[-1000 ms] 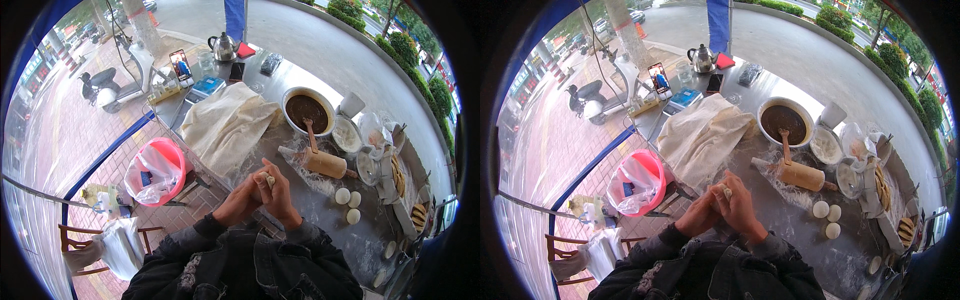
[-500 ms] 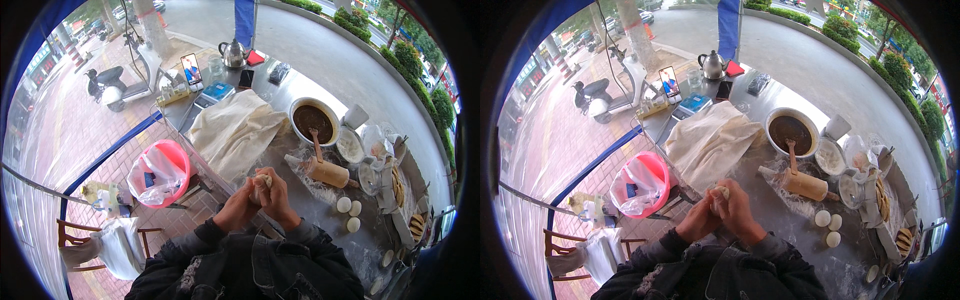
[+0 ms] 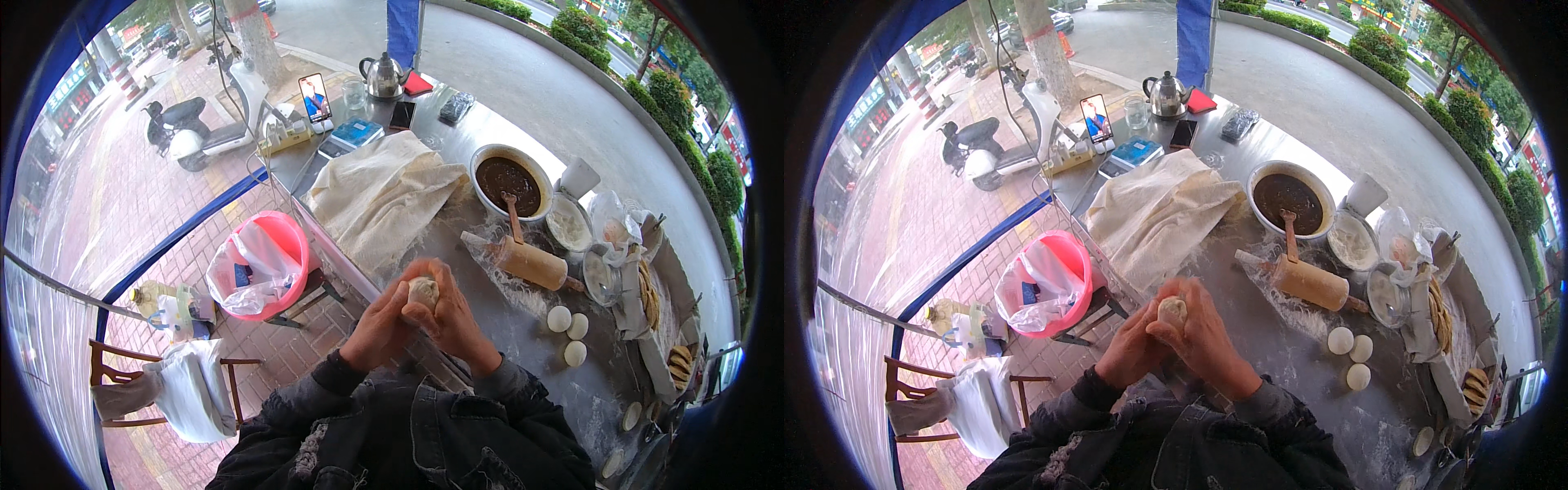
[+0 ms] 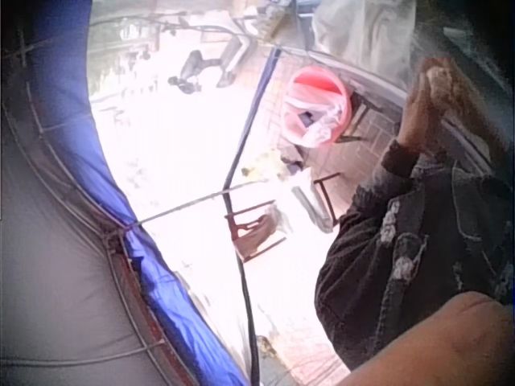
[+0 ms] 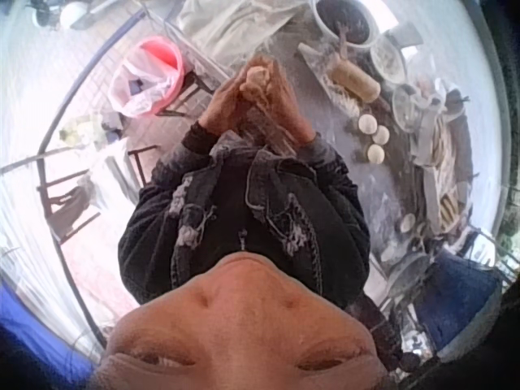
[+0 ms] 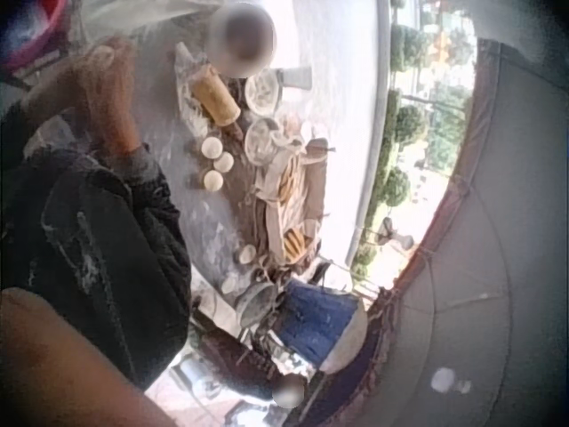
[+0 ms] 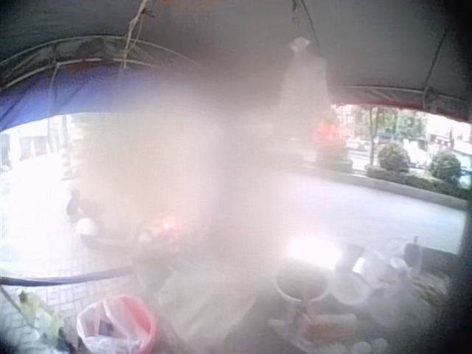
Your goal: The person prepares dumplings at a street food stall. They flatten dough balls, add a dark filling from a bowl, seal the dough, and roll some pieces flat with a rolling pin. Finished dumplings are placed in a plastic bag and hung from the stall canopy.
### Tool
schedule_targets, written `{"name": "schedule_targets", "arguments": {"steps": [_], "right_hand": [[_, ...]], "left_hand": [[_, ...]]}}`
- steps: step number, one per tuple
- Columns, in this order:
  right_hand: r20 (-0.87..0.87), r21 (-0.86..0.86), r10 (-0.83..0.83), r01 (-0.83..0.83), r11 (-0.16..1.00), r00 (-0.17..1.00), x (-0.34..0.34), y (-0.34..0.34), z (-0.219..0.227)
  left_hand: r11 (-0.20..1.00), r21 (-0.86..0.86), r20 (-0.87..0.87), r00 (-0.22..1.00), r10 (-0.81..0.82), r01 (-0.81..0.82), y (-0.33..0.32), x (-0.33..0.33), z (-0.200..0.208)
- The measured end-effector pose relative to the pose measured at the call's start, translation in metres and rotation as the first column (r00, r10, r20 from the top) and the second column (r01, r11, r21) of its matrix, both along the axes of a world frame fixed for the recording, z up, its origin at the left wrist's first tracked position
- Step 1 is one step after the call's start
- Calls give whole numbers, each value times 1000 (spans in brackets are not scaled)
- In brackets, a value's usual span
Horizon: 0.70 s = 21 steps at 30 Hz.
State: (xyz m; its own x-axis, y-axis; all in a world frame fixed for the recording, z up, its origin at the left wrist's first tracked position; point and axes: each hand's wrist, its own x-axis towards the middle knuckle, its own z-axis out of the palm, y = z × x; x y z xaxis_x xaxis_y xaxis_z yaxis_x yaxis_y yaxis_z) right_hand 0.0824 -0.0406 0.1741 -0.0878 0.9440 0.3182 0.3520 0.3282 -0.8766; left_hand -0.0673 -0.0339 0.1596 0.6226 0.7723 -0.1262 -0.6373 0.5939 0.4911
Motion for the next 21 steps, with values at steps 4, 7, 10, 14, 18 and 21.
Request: {"name": "schedule_targets", "arguments": {"steps": [4,7,10,14,18,21], "right_hand": [[23,103,14,-17,995,1000,2,-5,-2],[-90,232,102,-78,970,991,11,-7,-1],[65,154,13,-23,988,998,18,-11,1],[-103,16,-86,88,996,991,19,-19,3],[-23,92,12,-10,996,1000,31,-20,-1],[-119,-53,-52,46,998,992,38,-21,-7]], "left_hand": [[976,161,-86,983,159,-144,-11,18,4],[998,21,-91,994,65,-64,-20,23,8],[998,-50,-9,999,-46,46,-20,26,9],[985,165,-130,989,66,-44,-22,36,2],[996,13,-42,996,-85,85,-29,42,-6],[997,-27,-47,996,-76,75,-25,49,-11]]}}
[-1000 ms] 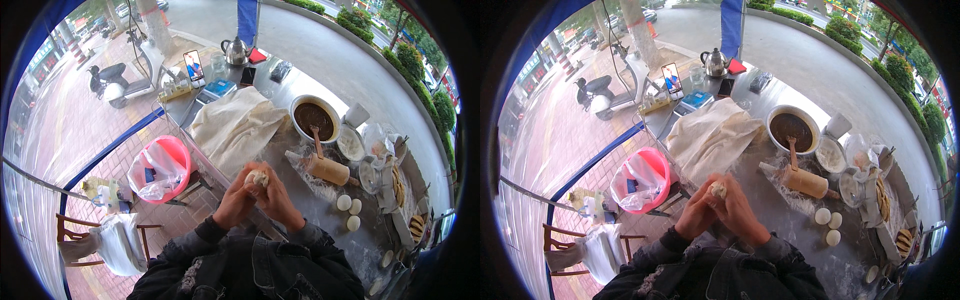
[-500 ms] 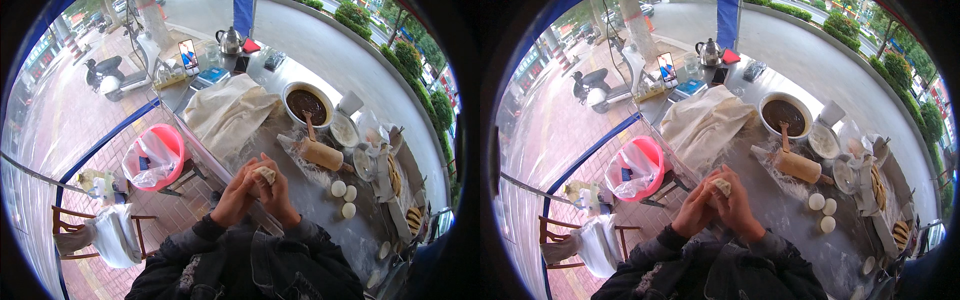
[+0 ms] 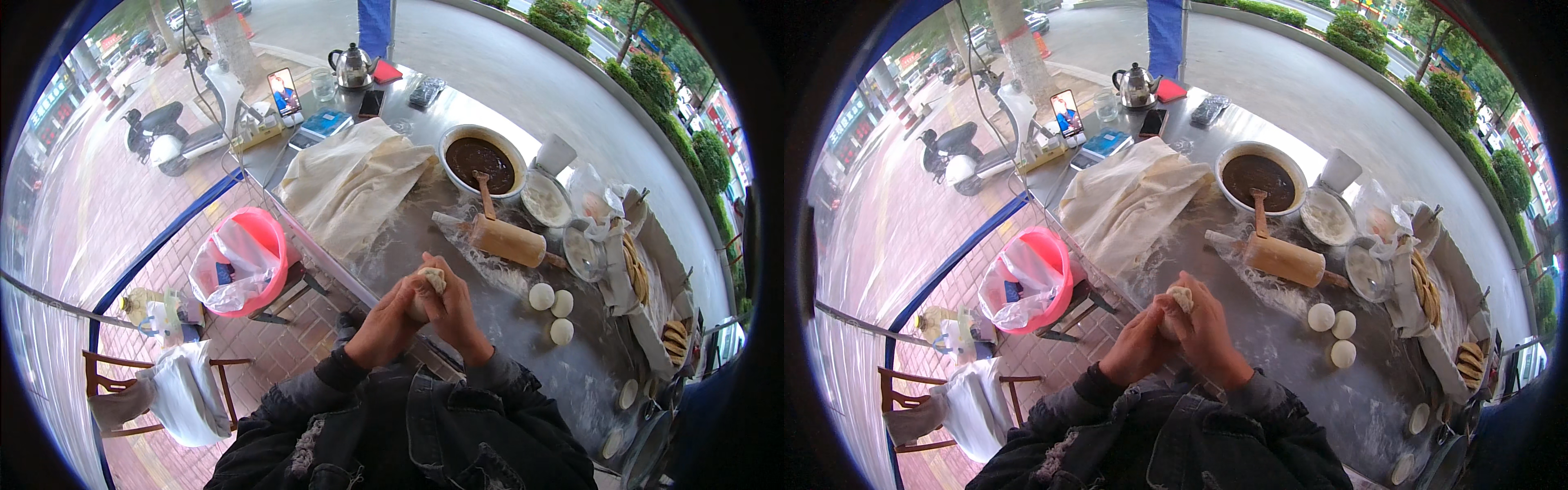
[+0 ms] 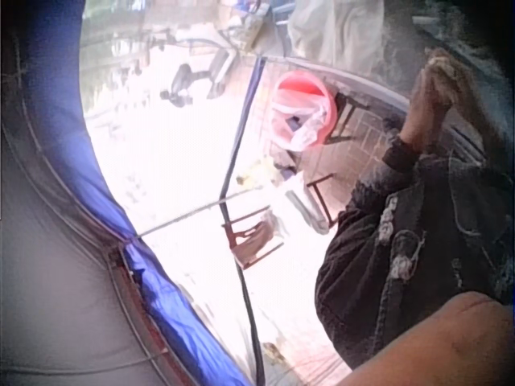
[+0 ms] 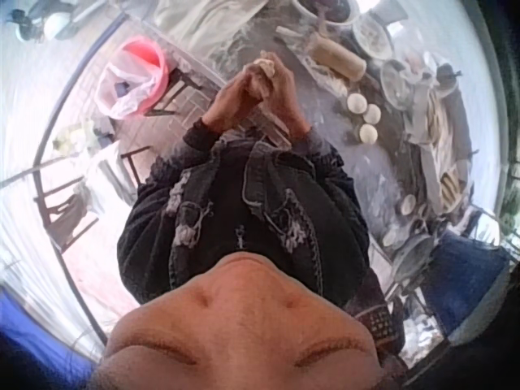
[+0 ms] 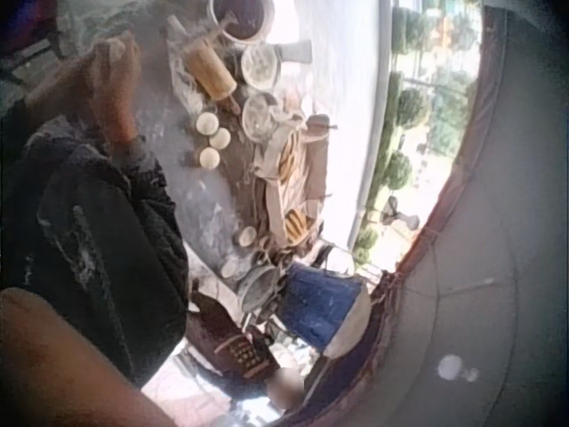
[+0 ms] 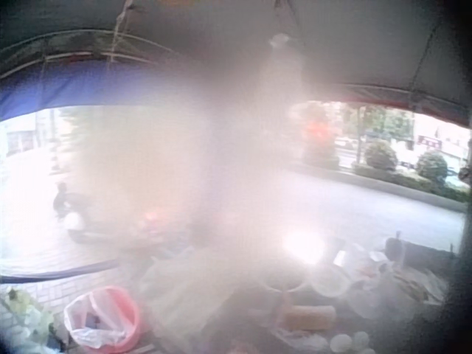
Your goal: The person prepares dumplings at a street food stall. They flatten dough balls, add a dark filling from a bowl, seal the dough, and roll some pieces flat with a rolling pin. Finished dumplings are placed in a plastic bag and hung from the stall canopy.
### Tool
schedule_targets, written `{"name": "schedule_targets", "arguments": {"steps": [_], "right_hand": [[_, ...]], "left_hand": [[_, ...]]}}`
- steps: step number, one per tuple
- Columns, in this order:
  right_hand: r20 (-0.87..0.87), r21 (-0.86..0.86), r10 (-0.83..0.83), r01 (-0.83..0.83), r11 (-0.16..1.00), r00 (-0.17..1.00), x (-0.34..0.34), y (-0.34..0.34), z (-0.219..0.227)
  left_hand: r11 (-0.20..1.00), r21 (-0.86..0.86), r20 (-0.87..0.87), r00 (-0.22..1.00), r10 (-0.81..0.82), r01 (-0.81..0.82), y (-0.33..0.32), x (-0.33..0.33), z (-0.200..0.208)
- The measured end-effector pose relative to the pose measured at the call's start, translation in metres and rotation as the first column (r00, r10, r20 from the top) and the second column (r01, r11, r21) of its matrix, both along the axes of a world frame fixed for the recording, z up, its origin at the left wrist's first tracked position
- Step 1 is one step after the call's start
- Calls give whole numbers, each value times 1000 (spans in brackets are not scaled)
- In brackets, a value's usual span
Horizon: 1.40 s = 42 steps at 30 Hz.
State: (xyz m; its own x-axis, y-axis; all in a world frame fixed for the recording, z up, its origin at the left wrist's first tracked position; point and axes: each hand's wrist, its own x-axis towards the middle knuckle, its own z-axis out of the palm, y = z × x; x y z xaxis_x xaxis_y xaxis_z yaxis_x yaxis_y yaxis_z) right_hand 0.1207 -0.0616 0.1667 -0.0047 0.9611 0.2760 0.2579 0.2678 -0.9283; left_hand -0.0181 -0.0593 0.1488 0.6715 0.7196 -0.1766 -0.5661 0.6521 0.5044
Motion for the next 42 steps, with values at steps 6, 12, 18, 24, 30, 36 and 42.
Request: {"name": "schedule_targets", "arguments": {"steps": [6,12,18,24,30,36,42], "right_hand": [[-100,-92,-110,101,991,989,3,-5,-15],[-280,-169,-256,215,962,925,17,-9,-38],[-181,-124,-148,126,984,972,49,-8,-45],[-80,-6,-359,360,933,930,54,-8,-38],[-55,-52,-285,283,958,957,48,-12,-33],[-9,49,-300,300,953,954,42,-10,-22],[-144,-89,-221,210,974,965,39,-4,-19]], "left_hand": [[992,127,-90,996,27,-15,-4,18,-9],[991,129,-230,972,50,-20,-1,41,-32],[978,37,-167,966,-195,204,12,52,-38],[983,91,-32,987,-156,158,25,65,-33],[995,-15,-14,995,-99,98,14,64,-16],[983,157,-43,995,-87,93,19,57,-14],[983,62,-259,954,-154,175,18,50,-20]]}}
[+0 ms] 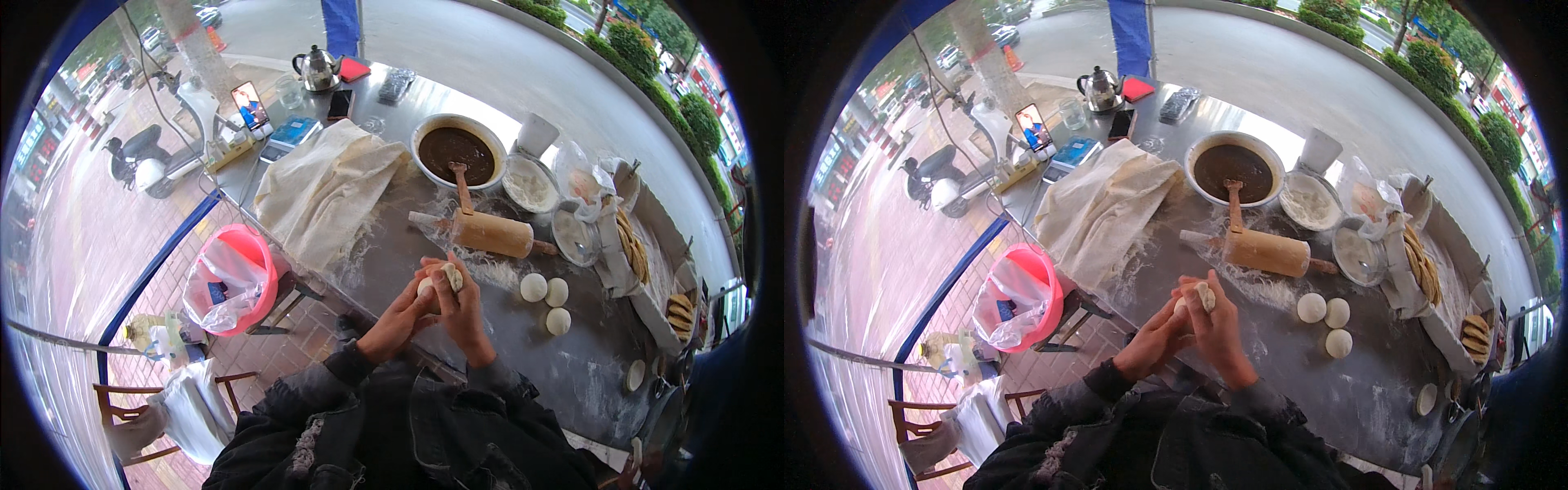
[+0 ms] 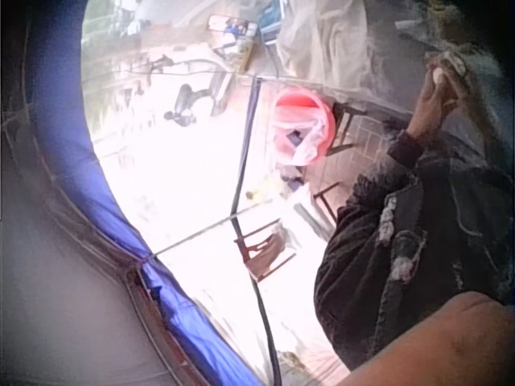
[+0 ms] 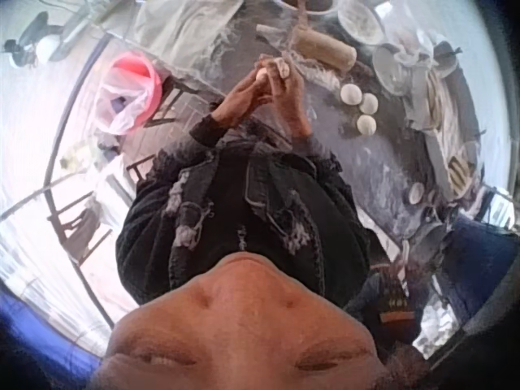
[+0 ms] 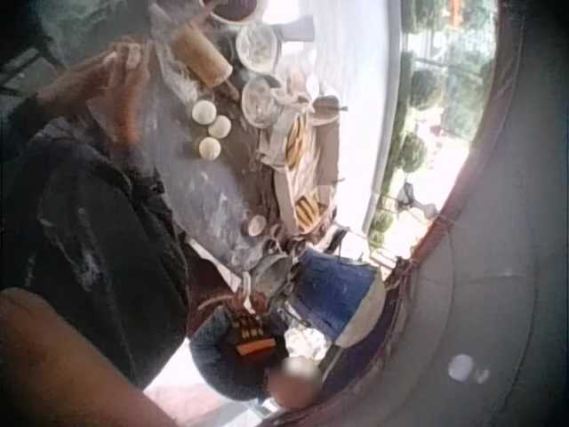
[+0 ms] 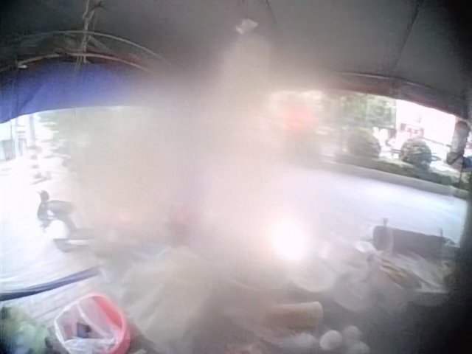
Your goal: The person prepares dumplings at a street food stall. They flatten dough balls, add a dark filling from a bowl, seal the dough, and roll some pieces flat with a rolling pin. Finished dumplings are placed in a plastic bag and hung from the stall canopy.
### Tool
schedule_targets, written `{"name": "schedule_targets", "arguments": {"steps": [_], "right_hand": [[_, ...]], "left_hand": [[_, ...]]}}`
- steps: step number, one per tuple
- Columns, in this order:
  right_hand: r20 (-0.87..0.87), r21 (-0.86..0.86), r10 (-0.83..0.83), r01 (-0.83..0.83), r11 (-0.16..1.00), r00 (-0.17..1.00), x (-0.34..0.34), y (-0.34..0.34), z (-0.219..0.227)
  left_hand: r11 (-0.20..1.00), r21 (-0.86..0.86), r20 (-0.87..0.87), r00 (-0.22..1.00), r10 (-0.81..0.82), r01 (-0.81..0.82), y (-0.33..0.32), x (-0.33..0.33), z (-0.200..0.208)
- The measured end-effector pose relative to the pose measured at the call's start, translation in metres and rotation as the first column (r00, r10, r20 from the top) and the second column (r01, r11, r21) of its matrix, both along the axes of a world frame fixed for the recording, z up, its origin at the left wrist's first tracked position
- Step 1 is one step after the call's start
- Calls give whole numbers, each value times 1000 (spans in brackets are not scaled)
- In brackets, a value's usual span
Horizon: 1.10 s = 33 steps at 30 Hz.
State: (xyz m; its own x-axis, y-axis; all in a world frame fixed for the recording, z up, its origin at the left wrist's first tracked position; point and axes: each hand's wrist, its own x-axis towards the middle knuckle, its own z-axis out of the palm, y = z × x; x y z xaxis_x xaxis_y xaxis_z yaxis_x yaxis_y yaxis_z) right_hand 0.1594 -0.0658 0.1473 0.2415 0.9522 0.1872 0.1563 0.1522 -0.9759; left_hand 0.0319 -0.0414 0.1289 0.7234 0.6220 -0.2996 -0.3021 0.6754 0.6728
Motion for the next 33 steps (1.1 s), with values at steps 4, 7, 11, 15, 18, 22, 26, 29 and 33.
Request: {"name": "schedule_targets", "arguments": {"steps": [4,7,11,15,18,22,26,29,33], "right_hand": [[-99,13,-40,41,999,994,1,5,-15],[-207,-53,-35,24,998,978,-1,14,-47],[190,103,-14,-6,995,982,0,43,-119],[382,108,3,-48,993,924,4,49,-174],[522,-6,46,-50,999,852,8,38,-168],[682,-166,121,-8,986,721,14,36,-120],[749,7,23,-42,999,663,8,66,-104],[863,-315,311,-56,947,398,-13,76,-124],[914,-104,116,-52,993,389,-16,80,-149]], "left_hand": [[897,430,22,994,103,-102,-2,3,-15],[894,438,-49,990,130,-96,-7,1,-38],[942,305,-204,956,210,-142,-1,-14,-76],[939,236,-255,916,310,-252,-3,-29,-99],[926,268,-253,908,334,-266,0,-38,-102],[930,195,-238,905,354,-312,9,-48,-97],[919,112,-266,880,394,-378,13,-49,-97],[902,33,-219,878,426,-430,13,-47,-101],[868,-5,-251,841,479,-496,18,-50,-108]]}}
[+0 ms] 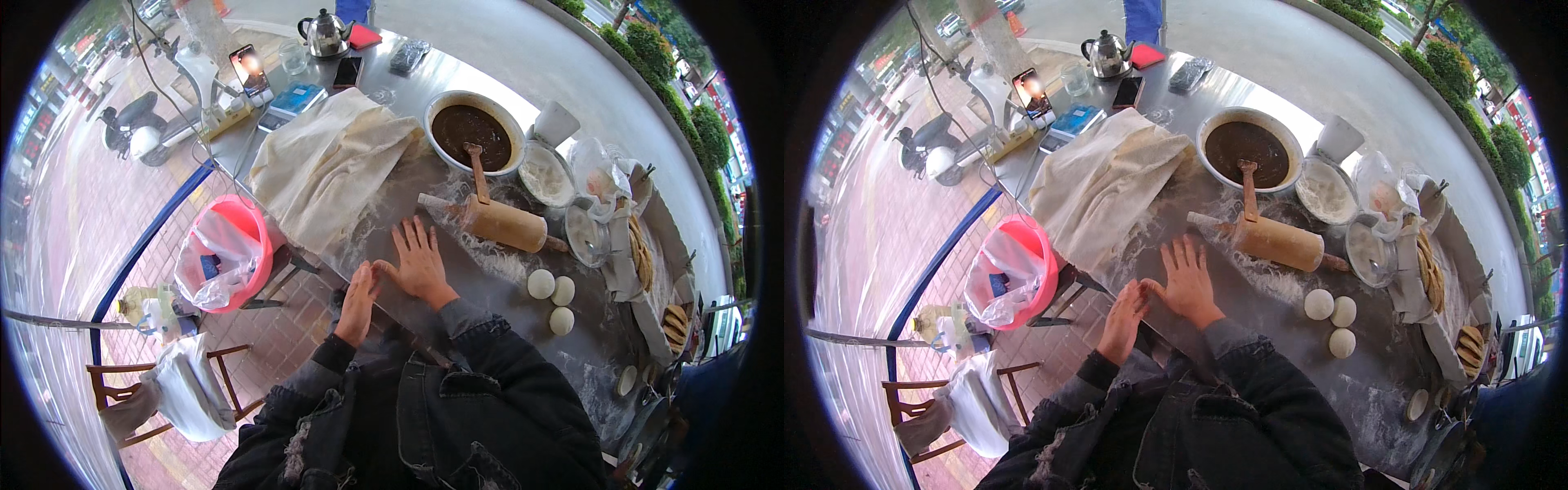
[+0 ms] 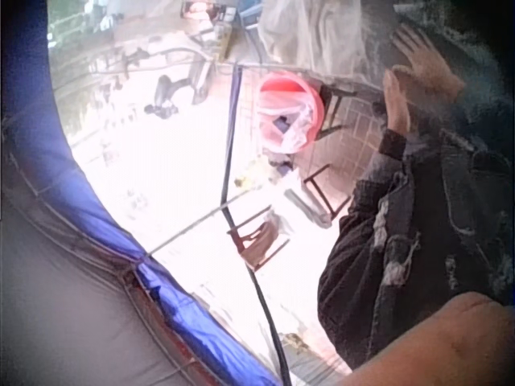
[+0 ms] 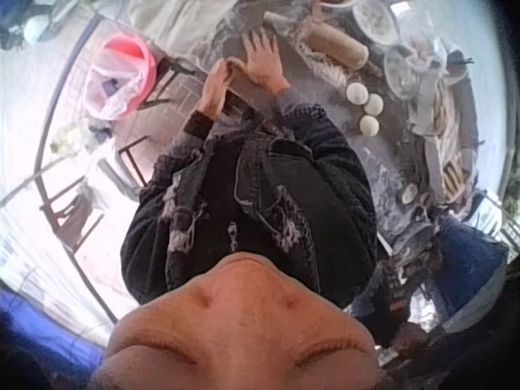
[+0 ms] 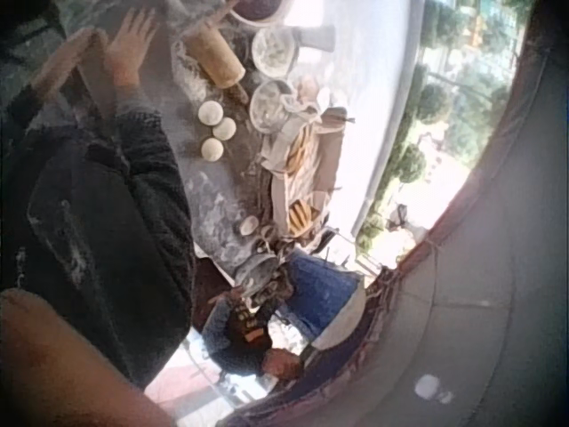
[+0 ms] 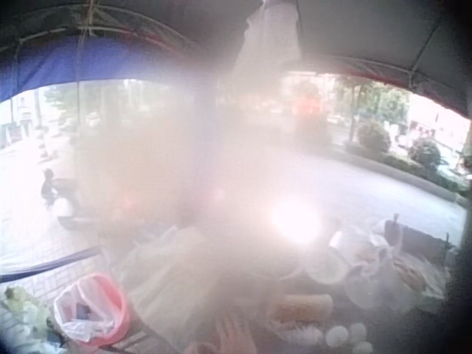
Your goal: The person prepares dumplings at a street food stall. They flatten dough balls, add a dark filling from a bowl, seal the dough, and roll some pieces flat with a rolling pin. Finished dumplings are placed in a plastic bag and hung from the stall canopy.
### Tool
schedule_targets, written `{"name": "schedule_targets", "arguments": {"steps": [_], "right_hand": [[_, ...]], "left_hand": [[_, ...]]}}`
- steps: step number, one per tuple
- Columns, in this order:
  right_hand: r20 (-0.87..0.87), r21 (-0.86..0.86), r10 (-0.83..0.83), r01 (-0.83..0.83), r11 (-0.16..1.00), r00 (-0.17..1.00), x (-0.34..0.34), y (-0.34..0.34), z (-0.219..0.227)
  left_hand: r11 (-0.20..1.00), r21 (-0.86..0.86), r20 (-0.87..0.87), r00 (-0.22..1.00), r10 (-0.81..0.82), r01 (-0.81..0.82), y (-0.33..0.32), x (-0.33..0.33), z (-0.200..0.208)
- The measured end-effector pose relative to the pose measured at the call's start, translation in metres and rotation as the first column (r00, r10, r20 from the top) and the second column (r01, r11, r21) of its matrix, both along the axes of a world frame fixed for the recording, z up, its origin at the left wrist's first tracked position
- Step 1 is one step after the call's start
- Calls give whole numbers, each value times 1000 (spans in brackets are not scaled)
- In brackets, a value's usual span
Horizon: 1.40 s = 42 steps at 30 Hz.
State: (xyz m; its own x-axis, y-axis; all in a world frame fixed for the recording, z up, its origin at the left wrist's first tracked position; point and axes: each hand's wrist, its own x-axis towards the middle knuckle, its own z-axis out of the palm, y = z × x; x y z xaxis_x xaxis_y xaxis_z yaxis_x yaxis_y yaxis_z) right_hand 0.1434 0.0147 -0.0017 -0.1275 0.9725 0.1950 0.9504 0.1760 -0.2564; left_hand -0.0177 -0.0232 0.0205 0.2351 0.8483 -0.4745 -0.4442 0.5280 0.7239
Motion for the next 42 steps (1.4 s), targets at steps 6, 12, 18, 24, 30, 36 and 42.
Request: {"name": "schedule_targets", "arguments": {"steps": [6,12,18,24,30,36,42], "right_hand": [[-806,-113,-186,163,980,561,45,-6,-4],[-597,-271,-315,184,945,737,32,-72,13],[-716,-287,-441,347,893,541,64,-111,61],[-393,254,-512,626,738,764,123,-127,39],[-216,149,-597,631,762,772,132,-117,13],[30,182,-678,663,726,734,135,-106,14],[-98,158,-653,659,735,751,126,-177,19]], "left_hand": [[999,-11,-88,996,-34,34,2,-2,-8],[958,-137,128,964,-235,251,-4,33,-1],[899,-89,100,901,-421,430,-14,76,16],[830,-66,11,832,-555,554,-27,112,13],[811,-64,-28,812,-584,581,-33,115,3],[776,-66,1,778,-629,627,-29,114,0],[804,-26,-33,804,-594,594,-3,99,-8]]}}
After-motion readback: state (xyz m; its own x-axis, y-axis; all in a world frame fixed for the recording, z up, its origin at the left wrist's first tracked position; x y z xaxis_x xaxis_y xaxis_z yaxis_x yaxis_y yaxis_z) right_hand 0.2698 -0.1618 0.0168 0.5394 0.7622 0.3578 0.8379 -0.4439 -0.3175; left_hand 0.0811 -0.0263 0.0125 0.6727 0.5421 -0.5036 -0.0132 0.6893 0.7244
